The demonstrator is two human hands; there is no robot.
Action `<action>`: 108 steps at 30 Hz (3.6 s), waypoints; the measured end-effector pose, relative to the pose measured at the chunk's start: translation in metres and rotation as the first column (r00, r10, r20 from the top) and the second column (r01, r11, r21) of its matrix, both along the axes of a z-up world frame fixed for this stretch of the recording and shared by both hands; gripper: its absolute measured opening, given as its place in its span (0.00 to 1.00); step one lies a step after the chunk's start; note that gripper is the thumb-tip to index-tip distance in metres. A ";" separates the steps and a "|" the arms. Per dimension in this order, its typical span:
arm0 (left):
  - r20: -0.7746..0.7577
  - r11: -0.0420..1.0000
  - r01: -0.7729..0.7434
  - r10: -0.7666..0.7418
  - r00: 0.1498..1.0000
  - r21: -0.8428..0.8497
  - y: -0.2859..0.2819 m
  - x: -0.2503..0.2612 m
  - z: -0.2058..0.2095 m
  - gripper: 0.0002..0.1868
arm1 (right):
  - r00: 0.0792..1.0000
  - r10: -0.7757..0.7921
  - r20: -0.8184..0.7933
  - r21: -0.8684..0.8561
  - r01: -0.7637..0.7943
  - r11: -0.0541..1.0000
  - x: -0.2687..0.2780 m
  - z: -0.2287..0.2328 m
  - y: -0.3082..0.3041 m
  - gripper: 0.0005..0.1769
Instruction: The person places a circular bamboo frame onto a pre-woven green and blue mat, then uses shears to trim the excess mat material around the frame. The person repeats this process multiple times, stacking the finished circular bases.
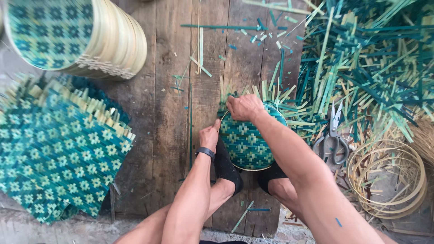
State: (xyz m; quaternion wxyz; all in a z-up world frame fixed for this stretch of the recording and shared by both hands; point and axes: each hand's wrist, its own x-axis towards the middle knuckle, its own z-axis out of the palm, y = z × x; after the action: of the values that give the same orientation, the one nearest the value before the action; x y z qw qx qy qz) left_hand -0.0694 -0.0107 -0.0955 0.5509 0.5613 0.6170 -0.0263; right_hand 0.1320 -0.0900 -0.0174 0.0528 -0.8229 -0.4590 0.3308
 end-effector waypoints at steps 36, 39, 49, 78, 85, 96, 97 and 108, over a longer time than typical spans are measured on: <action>0.515 0.840 -0.183 0.469 0.717 -0.511 -0.008 0.009 0.087 0.21 | -0.109 -0.184 -0.977 -0.111 0.994 0.000 -0.014 0.024 -0.262 0.29; 0.403 0.823 -0.196 0.451 0.796 -0.533 -0.020 -0.001 0.072 0.17 | -0.361 -0.102 -0.927 -0.371 0.923 0.099 -0.010 -0.001 -0.276 0.31; 0.406 0.955 -0.262 0.298 0.864 -0.142 -0.036 -0.013 0.063 0.15 | 0.813 -0.580 0.060 0.440 0.500 0.746 -0.074 0.056 -0.178 0.70; -0.346 -0.451 0.689 -0.890 -0.297 0.568 -0.087 0.097 0.138 0.60 | 0.497 -0.842 0.211 0.080 0.850 0.521 -0.006 -0.034 -0.369 0.38; -0.328 0.293 0.716 -0.736 0.592 0.634 -0.122 0.085 0.110 0.64 | 0.503 -0.862 0.055 -0.167 0.856 0.489 -0.022 -0.095 -0.391 0.38; -0.471 0.538 0.676 -0.486 0.736 0.503 -0.160 0.089 0.114 0.70 | 0.724 -0.689 0.005 0.001 0.689 0.724 -0.066 0.030 -0.379 0.37; -0.467 0.545 0.677 -0.490 0.736 0.494 -0.164 0.086 0.114 0.71 | 0.731 -0.682 0.007 -0.013 0.682 0.731 -0.066 0.035 -0.367 0.39; -0.460 0.538 0.704 -0.533 0.710 0.464 -0.168 0.086 0.117 0.73 | 0.853 -0.489 0.182 -0.269 0.522 0.810 -0.021 0.012 -0.325 0.24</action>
State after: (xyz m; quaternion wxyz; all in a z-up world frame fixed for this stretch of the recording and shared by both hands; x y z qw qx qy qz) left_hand 0.0162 -0.1788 0.0210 0.2053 0.8807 0.4162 -0.0949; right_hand 0.1112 -0.4153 -0.0051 -0.0142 -0.9292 -0.1680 0.3289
